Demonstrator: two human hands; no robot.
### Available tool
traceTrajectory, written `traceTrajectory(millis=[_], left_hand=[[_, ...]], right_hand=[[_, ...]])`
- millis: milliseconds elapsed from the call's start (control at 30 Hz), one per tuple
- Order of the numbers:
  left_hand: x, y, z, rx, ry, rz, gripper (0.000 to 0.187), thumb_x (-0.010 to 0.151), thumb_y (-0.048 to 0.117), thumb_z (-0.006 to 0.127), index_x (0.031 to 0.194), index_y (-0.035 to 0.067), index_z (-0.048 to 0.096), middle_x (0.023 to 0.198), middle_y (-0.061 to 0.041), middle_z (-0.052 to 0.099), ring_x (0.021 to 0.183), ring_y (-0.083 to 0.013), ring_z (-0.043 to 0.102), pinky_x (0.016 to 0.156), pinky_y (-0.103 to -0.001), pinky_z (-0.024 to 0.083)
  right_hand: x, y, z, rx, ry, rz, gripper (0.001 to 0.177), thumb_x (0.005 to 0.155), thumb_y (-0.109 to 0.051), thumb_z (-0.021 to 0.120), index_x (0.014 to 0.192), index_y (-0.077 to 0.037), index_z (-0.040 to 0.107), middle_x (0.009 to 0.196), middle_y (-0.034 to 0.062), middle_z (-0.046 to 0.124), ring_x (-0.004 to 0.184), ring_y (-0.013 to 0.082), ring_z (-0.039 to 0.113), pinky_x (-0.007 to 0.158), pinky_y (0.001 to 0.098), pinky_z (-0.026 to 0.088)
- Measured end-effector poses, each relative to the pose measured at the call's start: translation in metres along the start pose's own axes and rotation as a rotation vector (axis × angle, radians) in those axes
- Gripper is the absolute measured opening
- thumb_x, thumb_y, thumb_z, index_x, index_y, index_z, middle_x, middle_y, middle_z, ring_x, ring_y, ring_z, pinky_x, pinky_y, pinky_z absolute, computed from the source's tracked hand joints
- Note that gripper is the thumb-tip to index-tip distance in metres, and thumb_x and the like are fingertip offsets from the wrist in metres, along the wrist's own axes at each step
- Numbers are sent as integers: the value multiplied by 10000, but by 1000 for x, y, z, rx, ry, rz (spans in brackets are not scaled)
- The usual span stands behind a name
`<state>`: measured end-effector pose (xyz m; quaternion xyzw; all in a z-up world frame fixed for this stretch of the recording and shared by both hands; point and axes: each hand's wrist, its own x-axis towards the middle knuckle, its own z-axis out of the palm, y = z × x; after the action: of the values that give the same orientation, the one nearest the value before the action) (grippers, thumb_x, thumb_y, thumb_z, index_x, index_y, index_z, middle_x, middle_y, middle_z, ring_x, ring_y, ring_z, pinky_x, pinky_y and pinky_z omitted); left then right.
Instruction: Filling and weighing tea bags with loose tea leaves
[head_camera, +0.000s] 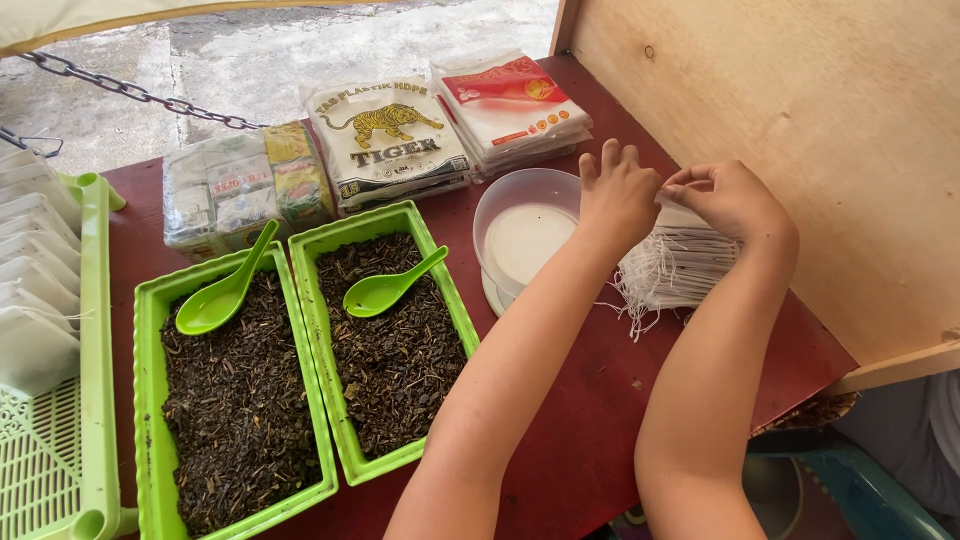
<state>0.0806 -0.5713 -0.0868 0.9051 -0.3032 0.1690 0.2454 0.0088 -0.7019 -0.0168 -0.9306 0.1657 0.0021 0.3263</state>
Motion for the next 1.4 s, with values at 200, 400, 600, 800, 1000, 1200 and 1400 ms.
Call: traceTrajectory(millis=[200,400,600,800,1000,1200,1400], left_hand=[[4,12,-38,-27,-219,-92,321,858,85,527,930,252,791,1131,-46,567,1267,-308,391,1036,-546,263],[4,9,-39,-46,-202,-94,226,828,142,606,859,254,799,1105,14,609,1219,-280,417,1020,-569,274],[5,10,-37,-62,-190,-112,120,825,232,695,835,249,813,1103,8,604,1245,-283,412,1052,-594,267],[3,14,-57,-120,-209,-90,188,858,223,676,839,324,833,1092,28,572,1267,-266,387,1031,-583,243],[6,8,-60,-171,-32,-116,237,832,189,650,867,337,832,1075,60,598,1271,-257,420,944,-567,253],[5,1,-74,-255,51,-171,197,848,283,640,806,323,829,1081,100,636,1231,-228,452,892,-520,247],[3,-3,-79,-278,111,-165,195,853,303,635,805,298,824,1042,73,645,1230,-236,462,896,-530,250]], right_hand=[[-30,-38,-13,101,-36,43,156,992,-235,711,1093,-129,765,1032,63,747,989,146,650,886,304,459],[-26,-23,-16,8,-59,89,389,916,-438,754,1121,-109,792,997,69,717,863,199,610,737,372,437],[-19,-16,-11,67,72,5,265,859,-334,846,998,-111,810,951,47,770,920,113,659,861,276,455],[-31,-36,-8,122,124,61,269,815,-288,897,960,-85,795,1021,84,771,1018,177,682,889,359,492],[-22,-15,-10,176,125,24,252,847,-87,750,1096,-70,785,786,7,639,510,134,409,460,324,314],[-30,-16,-15,154,149,50,164,878,-103,745,1020,-30,784,888,106,773,748,115,612,664,308,441],[-30,-17,-15,140,155,40,187,944,-215,736,1037,-54,758,969,101,765,832,164,661,758,335,472]])
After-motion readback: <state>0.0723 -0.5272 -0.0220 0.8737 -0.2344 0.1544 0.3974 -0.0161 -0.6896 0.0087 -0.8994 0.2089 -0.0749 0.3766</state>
